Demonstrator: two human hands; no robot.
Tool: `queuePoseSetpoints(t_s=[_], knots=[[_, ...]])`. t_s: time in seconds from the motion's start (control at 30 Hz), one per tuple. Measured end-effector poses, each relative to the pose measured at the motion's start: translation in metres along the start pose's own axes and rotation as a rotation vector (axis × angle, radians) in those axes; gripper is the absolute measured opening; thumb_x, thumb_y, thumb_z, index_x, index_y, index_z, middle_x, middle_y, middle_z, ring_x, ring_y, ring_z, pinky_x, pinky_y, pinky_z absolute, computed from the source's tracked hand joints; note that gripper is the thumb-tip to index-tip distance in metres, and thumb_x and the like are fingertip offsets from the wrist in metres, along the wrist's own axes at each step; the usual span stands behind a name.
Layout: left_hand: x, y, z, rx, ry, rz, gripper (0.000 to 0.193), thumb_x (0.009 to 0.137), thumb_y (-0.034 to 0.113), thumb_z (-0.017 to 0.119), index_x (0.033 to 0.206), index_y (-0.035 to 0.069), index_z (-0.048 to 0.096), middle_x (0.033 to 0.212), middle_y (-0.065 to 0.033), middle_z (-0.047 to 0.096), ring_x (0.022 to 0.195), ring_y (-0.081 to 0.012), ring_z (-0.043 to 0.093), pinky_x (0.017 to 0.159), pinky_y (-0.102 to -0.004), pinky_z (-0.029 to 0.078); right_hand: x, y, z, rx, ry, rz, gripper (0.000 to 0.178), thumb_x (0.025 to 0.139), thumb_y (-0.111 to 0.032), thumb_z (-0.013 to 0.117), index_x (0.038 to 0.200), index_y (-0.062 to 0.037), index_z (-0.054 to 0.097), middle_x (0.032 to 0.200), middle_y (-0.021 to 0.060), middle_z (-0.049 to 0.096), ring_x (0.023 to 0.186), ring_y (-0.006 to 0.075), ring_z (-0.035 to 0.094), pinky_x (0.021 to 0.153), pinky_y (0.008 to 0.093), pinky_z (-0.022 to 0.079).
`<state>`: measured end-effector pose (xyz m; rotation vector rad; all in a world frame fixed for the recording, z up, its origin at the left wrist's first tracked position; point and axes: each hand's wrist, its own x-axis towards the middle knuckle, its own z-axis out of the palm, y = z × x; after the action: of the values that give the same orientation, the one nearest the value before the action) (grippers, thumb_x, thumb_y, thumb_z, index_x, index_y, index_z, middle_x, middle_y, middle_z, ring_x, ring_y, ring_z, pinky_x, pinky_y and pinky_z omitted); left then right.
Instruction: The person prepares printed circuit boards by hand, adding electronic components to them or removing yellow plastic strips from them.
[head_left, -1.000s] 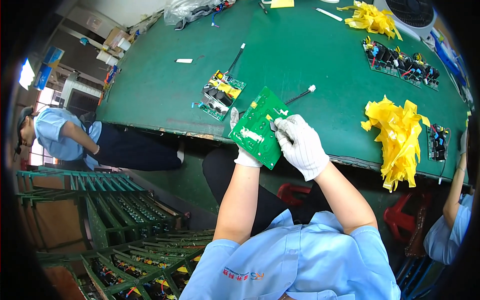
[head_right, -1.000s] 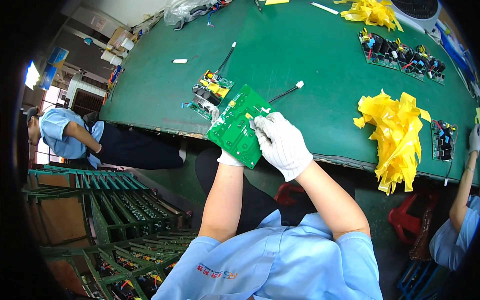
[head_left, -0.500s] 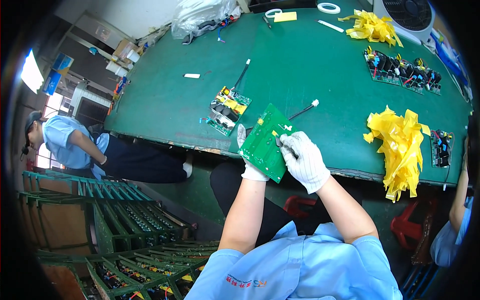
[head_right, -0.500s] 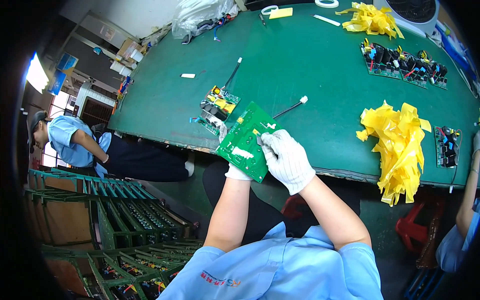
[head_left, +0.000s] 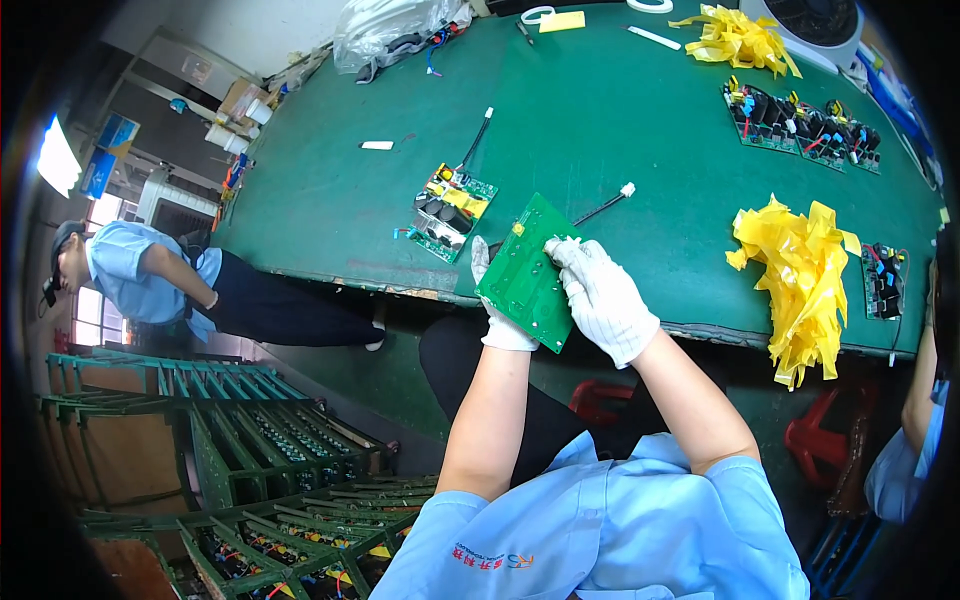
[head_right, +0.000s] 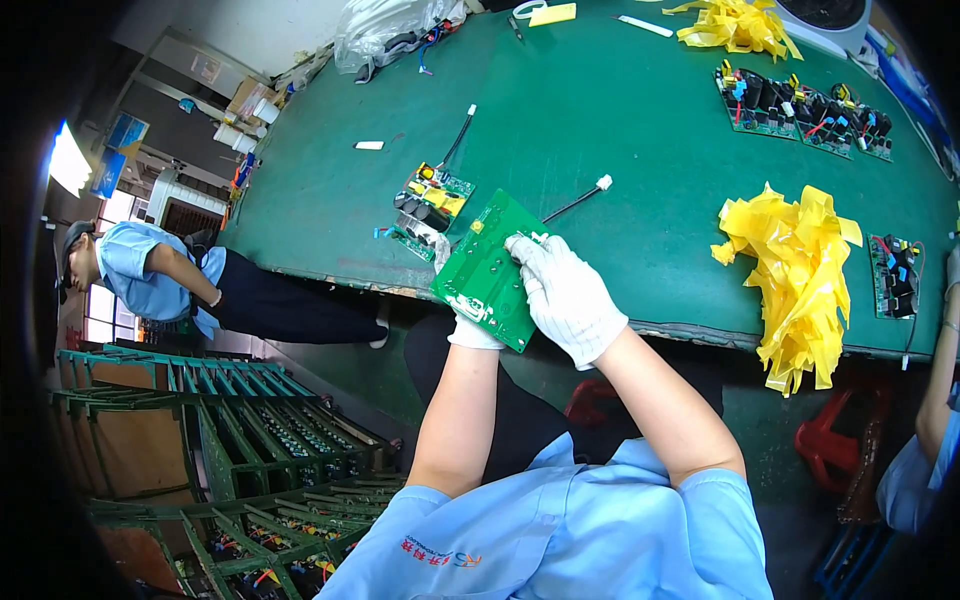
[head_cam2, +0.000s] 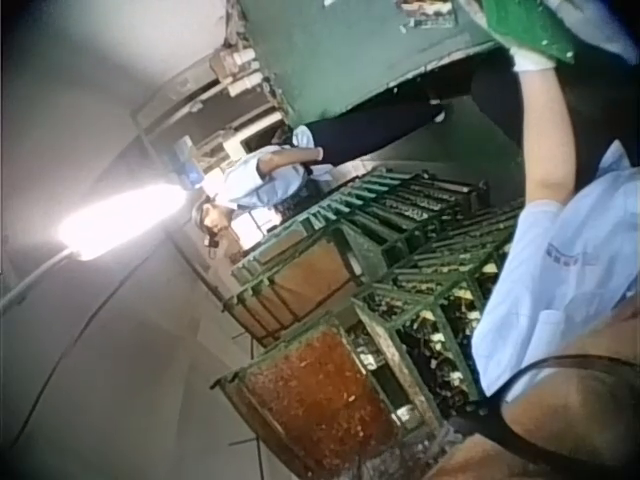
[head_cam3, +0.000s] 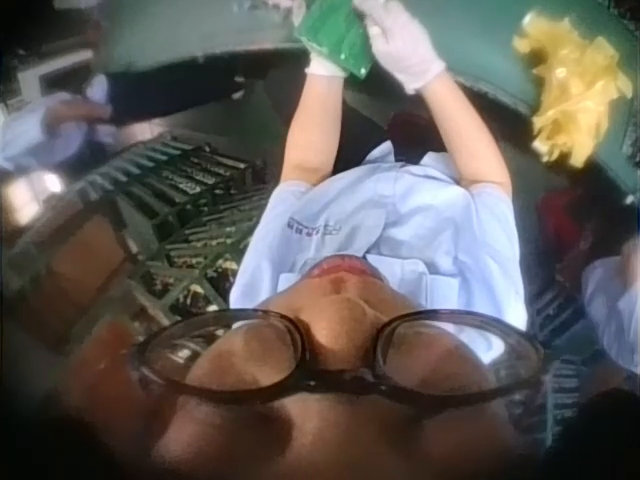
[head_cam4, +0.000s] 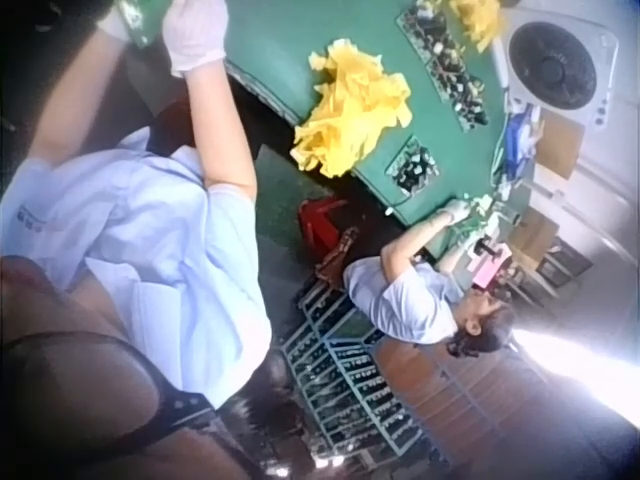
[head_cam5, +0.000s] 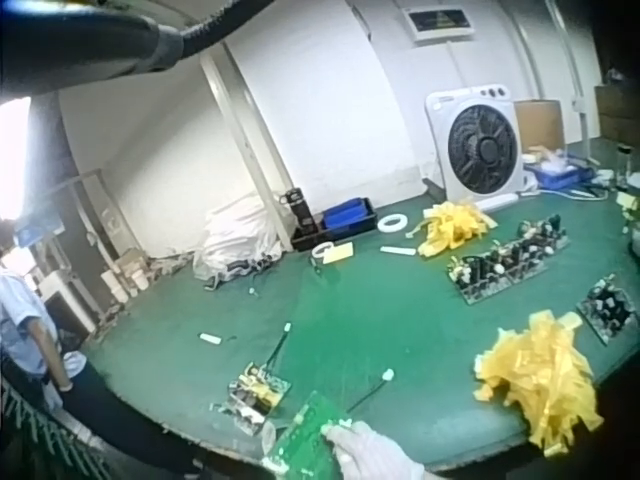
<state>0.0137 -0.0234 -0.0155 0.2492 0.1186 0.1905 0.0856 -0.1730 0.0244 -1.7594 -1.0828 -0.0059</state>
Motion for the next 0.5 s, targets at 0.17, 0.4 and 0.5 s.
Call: queuePoseSetpoints(t_s=[0.17, 0.4, 0.5], knots=[[0.001, 0.003, -0.012, -0.034, 0.007, -0.029, 0.083, 0.089, 0.073, 0.042, 0.14, 0.008, 0.049, 0.135, -0.0191, 0.055, 0.118, -0.0364, 0.055, 0.102, -0.0524, 0.044, 0.006, 0.006, -0.01, 0.209, -0.139, 0.113, 0.034, 0.094, -0.005, 0.047, 0.127, -0.0043, 0.056, 0.105, 0.0166, 0.059, 0.094, 0.0323, 0.061, 0.085, 0.0392, 0.05], [-0.003, -0.001, 0.0, -0.062, -0.063, -0.064, 0.084, 0.089, 0.073, 0.04, 0.144, 0.01, 0.045, 0.141, -0.0194, 0.049, 0.124, -0.0366, 0.052, 0.104, -0.0535, 0.042, 0.016, 0.008, -0.019, 0.599, -0.073, 0.384, 0.039, 0.093, -0.006, 0.048, 0.131, -0.0001, 0.055, 0.108, 0.0046, 0.062, 0.089, 0.012, 0.052, 0.082, 0.0326, 0.047], [-0.002, 0.0, 0.004, 0.02, -0.077, -0.018, 0.083, 0.09, 0.072, 0.038, 0.146, 0.01, 0.044, 0.143, -0.0181, 0.048, 0.126, -0.0357, 0.051, 0.108, -0.0519, 0.039, 0.025, -0.003, -0.014, 0.425, 0.01, 0.139, 0.036, 0.092, -0.003, 0.05, 0.127, -0.0014, 0.057, 0.105, 0.0107, 0.062, 0.09, 0.0212, 0.059, 0.082, 0.0336, 0.049]])
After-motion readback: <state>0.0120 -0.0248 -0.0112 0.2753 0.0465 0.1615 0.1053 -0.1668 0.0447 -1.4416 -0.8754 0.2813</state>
